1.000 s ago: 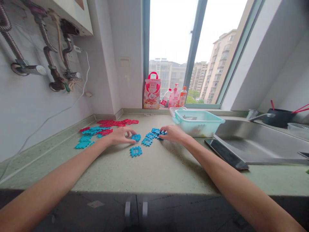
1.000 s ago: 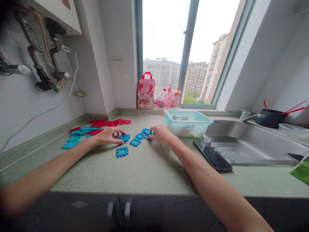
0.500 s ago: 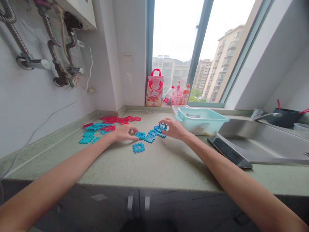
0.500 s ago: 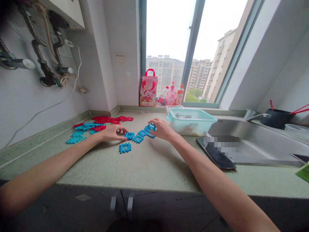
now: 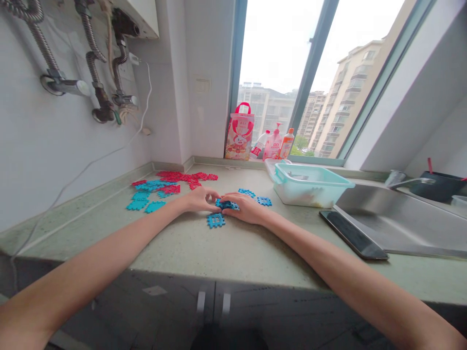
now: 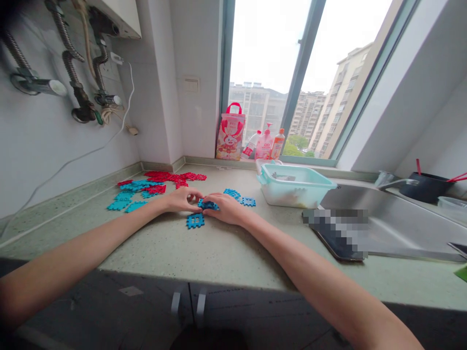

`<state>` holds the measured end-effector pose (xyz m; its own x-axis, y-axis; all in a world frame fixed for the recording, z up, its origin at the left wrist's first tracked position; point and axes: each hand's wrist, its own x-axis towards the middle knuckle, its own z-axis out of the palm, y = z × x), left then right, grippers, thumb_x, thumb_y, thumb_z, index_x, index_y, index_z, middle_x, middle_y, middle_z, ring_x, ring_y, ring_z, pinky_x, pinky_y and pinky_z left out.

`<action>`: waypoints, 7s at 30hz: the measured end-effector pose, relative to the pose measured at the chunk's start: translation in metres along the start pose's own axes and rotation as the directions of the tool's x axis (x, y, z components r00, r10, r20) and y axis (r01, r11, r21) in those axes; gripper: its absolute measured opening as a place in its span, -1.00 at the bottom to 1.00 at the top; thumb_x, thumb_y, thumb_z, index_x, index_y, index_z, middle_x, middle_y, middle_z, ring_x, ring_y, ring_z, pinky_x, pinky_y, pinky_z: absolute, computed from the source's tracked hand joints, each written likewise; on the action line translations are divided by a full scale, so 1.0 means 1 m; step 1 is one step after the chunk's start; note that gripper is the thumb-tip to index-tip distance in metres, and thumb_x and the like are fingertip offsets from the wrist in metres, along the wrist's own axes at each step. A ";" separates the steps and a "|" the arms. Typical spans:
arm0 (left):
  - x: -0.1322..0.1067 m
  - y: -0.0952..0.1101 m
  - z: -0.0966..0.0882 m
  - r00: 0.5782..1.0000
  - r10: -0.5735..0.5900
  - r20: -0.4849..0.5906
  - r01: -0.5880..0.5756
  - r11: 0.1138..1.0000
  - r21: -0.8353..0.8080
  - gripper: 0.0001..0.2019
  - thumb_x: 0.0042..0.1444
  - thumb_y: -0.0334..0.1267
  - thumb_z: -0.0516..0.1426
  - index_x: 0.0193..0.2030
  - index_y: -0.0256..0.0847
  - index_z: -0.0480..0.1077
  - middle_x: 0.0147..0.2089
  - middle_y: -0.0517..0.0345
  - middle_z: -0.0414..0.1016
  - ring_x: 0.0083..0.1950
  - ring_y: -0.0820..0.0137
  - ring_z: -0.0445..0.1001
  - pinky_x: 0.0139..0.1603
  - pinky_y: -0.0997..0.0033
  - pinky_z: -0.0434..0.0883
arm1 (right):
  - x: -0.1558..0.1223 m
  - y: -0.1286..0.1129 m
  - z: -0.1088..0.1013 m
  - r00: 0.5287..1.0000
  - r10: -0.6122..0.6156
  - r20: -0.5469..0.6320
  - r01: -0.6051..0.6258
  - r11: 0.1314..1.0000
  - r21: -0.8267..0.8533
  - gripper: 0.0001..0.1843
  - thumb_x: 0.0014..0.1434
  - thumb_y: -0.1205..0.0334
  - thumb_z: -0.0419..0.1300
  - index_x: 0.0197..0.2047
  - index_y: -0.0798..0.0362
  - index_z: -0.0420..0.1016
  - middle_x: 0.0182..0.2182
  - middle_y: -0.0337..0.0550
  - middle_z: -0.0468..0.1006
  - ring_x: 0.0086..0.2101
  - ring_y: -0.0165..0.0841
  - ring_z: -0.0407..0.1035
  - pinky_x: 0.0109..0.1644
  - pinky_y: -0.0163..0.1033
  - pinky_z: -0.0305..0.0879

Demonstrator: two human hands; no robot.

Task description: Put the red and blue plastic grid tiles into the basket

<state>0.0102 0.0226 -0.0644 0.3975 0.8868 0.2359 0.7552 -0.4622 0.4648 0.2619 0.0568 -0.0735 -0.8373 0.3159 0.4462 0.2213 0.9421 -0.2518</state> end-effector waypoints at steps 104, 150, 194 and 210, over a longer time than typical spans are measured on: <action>0.002 0.005 0.009 0.999 0.037 0.002 -0.037 0.999 -0.012 -0.63 -0.01 0.02 0.35 -0.16 -0.19 0.59 -0.32 0.21 0.48 -0.31 0.38 0.42 -0.30 0.43 0.25 | -0.006 0.017 -0.017 0.970 0.048 -0.236 -0.084 0.986 -0.144 -0.71 0.25 0.06 0.37 0.02 -0.12 0.69 -0.12 -0.16 0.73 -0.11 -0.24 0.60 0.08 -0.18 0.42; 0.005 0.001 0.008 0.999 -0.012 -0.042 0.012 1.000 0.006 -0.61 -0.02 0.11 0.34 -0.33 -0.20 0.48 -0.41 0.23 0.44 -0.40 0.42 0.33 -0.38 0.41 0.18 | 0.002 0.012 -0.026 0.963 0.143 -0.227 -0.169 0.981 -0.099 -0.61 0.50 -0.04 0.08 0.18 -0.13 0.61 0.18 -0.09 0.61 0.21 -0.18 0.42 0.32 0.01 0.30; 0.007 -0.017 -0.001 0.989 -0.074 -0.125 0.081 0.996 0.048 -0.54 -0.05 0.20 0.35 -0.40 -0.19 0.42 -0.46 0.25 0.41 -0.42 0.42 0.32 -0.39 0.40 0.14 | -0.006 -0.036 -0.005 0.975 -0.209 0.079 0.209 0.978 0.010 -0.71 0.28 0.14 0.36 0.07 -0.13 0.66 -0.01 -0.15 0.69 0.01 -0.21 0.56 0.18 -0.10 0.43; 0.003 0.022 0.015 1.000 0.016 -0.017 -0.017 0.999 -0.027 -0.66 -0.03 0.04 0.35 -0.30 -0.19 0.51 -0.41 0.27 0.40 -0.39 0.43 0.32 -0.38 0.40 0.15 | -0.006 0.008 -0.030 0.956 0.011 -0.294 -0.065 0.982 -0.175 -0.79 0.34 0.07 0.31 -0.04 -0.07 0.69 -0.10 -0.11 0.71 -0.05 -0.20 0.55 0.12 -0.09 0.42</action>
<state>0.0359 0.0150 -0.0657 0.4007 0.8791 0.2581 0.7341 -0.4766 0.4837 0.2834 0.0656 -0.0526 -0.6506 0.3449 0.6765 0.3591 0.9247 -0.1262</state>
